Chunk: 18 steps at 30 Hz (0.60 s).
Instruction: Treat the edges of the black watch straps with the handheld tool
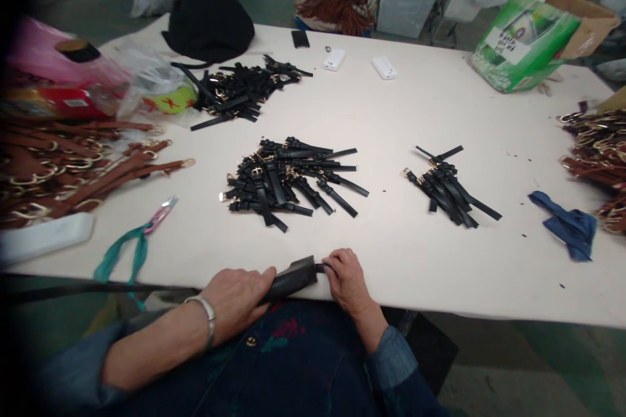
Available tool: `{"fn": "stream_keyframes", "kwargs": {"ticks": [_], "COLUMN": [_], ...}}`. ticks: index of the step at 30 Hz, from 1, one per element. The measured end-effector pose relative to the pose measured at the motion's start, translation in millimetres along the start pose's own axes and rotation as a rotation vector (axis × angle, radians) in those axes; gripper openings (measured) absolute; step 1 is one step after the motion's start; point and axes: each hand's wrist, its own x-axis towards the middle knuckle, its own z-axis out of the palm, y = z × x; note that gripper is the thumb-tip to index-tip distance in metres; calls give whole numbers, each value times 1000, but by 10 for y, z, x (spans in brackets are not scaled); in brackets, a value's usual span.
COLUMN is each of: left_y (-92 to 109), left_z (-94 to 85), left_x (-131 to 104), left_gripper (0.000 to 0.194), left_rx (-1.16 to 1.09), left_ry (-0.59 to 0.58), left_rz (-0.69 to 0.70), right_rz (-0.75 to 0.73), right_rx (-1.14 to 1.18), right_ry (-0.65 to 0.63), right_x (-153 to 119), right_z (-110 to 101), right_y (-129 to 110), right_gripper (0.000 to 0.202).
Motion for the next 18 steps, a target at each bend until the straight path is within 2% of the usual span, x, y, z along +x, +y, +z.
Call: {"fn": "stream_keyframes", "kwargs": {"ticks": [4, 7, 12, 18], "left_y": [171, 216, 195, 81], "left_z": [0, 29, 80, 116], "left_x": [96, 128, 121, 18], "left_gripper": [24, 25, 29, 30], "left_rx": [6, 1, -21, -85], "left_ry": [34, 42, 40, 10], "left_rz": [6, -11, -35, -56], "right_rz": [8, 8, 14, 35], "right_rx": [28, 42, 48, 39], "right_ry": [-3, -4, 1, 25], "right_x": [7, -4, -9, 3], "right_z": [12, 16, 20, 31], "right_y": [32, 73, 114, 74], "right_gripper": [26, 32, 33, 27]}}
